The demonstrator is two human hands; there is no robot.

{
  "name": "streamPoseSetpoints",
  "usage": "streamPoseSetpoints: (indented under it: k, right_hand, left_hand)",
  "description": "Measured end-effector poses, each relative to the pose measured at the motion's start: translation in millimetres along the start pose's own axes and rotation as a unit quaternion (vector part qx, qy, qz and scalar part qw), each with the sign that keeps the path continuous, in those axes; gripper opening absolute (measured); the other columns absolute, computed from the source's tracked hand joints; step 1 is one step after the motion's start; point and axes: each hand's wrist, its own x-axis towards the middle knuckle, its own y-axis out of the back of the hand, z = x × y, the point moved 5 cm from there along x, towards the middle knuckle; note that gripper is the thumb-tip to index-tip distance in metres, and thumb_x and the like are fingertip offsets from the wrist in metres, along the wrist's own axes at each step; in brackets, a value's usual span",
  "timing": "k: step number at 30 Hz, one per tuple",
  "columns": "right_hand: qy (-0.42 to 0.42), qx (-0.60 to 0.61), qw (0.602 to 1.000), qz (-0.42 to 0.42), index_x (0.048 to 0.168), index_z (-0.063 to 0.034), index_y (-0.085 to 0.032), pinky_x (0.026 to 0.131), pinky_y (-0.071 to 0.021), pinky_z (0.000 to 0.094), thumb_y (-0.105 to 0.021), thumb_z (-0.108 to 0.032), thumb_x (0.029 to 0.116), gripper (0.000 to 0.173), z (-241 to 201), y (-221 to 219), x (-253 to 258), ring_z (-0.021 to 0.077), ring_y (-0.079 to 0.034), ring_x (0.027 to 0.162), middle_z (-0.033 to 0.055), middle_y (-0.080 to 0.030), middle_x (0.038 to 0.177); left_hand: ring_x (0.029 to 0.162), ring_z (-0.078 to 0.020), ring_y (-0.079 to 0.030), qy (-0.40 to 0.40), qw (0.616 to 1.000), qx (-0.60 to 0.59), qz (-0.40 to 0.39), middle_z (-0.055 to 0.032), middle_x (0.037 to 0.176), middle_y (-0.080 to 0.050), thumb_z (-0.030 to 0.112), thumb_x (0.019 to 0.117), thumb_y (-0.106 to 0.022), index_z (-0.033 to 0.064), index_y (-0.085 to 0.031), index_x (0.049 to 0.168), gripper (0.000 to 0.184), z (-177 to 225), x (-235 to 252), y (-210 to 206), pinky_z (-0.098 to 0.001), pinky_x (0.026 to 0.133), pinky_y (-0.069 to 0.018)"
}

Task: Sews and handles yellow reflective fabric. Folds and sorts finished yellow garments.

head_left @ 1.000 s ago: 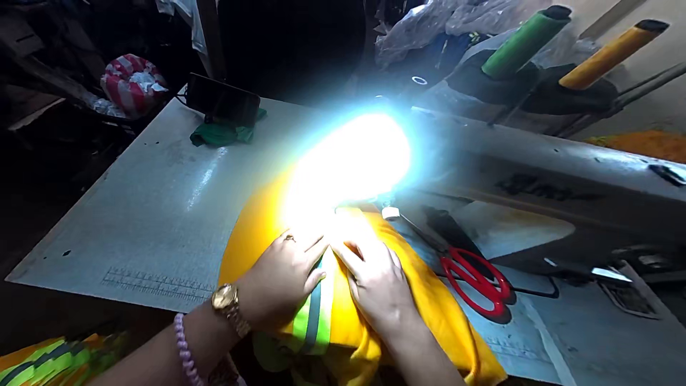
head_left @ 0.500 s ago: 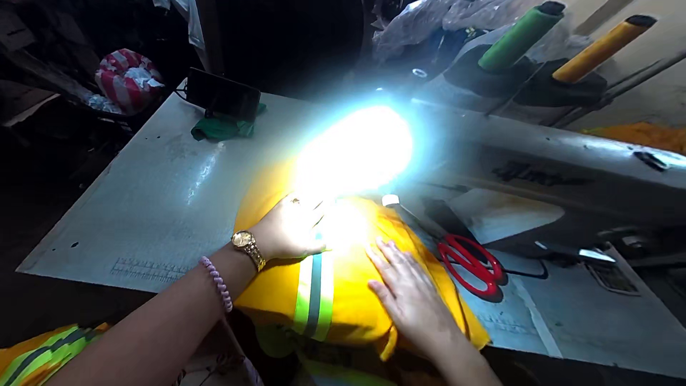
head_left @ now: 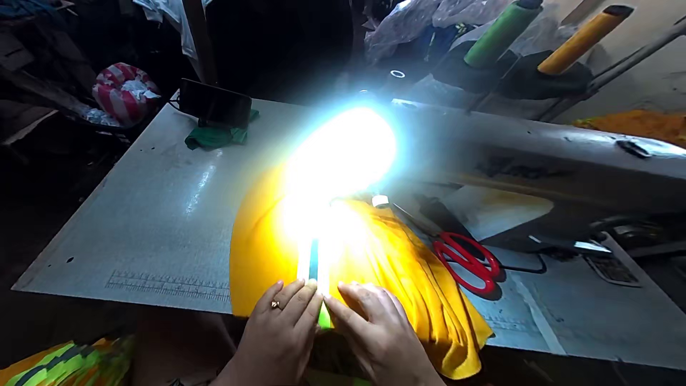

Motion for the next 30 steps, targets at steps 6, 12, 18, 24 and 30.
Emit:
streamPoseSetpoints:
  k: [6, 12, 18, 24, 30]
  right_hand:
    - [0.040, -0.064, 0.996, 0.051, 0.121, -0.0327, -0.076, 0.094, -0.0539, 0.0506, -0.055, -0.029, 0.0962, 0.033, 23, -17, 11, 0.0270, -0.066, 0.115, 0.0032, -0.072, 0.123]
    - [0.050, -0.046, 0.996, 0.064, 0.119, -0.0317, -0.077, 0.094, -0.0533, 0.0457, -0.056, -0.031, 0.0980, 0.029, 26, -16, 11, 0.0229, -0.066, 0.113, 0.0015, -0.072, 0.120]
    - [0.040, -0.067, 0.995, 0.061, 0.119, -0.0322, -0.077, 0.087, -0.0538, 0.0472, -0.051, -0.034, 0.0988, 0.033, 39, -19, 30, 0.0237, -0.068, 0.106, 0.0014, -0.073, 0.120]
    - [0.014, -0.083, 0.995, 0.053, 0.119, -0.0314, -0.077, 0.099, -0.0510, 0.0526, -0.050, -0.036, 0.1005, 0.033, 60, -19, 76, 0.0243, -0.064, 0.118, 0.0003, -0.071, 0.122]
    - [-0.008, -0.101, 0.995, 0.024, 0.122, -0.0302, -0.076, 0.099, -0.0493, 0.0531, -0.051, -0.035, 0.0990, 0.034, 69, -16, 109, 0.0275, -0.062, 0.118, 0.0022, -0.070, 0.121]
  left_hand:
    - [0.133, -0.0207, -0.058, -0.016, 0.997, -0.011, -0.070, 0.0003, 0.145, -0.061, 0.041, 0.1042, -0.047, 0.0188, -0.065, 0.136, 0.043, -25, 33, -10, -0.0547, 0.108, -0.0464]
    - [0.115, -0.0150, -0.069, -0.085, 0.996, -0.002, -0.004, 0.0018, 0.121, -0.074, 0.003, 0.0941, -0.056, 0.0163, -0.074, 0.117, 0.032, -16, 30, -4, -0.0388, 0.098, -0.0559]
    - [0.118, -0.0173, -0.068, -0.081, 0.996, -0.023, -0.035, -0.0006, 0.132, -0.070, 0.017, 0.1015, -0.049, 0.0149, -0.071, 0.127, 0.033, -32, 48, -9, -0.0457, 0.097, -0.0562]
    - [0.105, -0.0188, -0.070, -0.114, 0.990, -0.031, -0.078, 0.0003, 0.130, -0.070, 0.025, 0.0998, -0.054, 0.0147, -0.072, 0.126, 0.033, -64, 101, -10, -0.0446, 0.089, -0.0555]
    - [0.129, -0.0240, -0.059, -0.055, 0.977, -0.045, -0.199, -0.0036, 0.145, -0.060, 0.026, 0.1043, -0.047, 0.0132, -0.064, 0.139, 0.040, -88, 150, -16, -0.0500, 0.110, -0.0431]
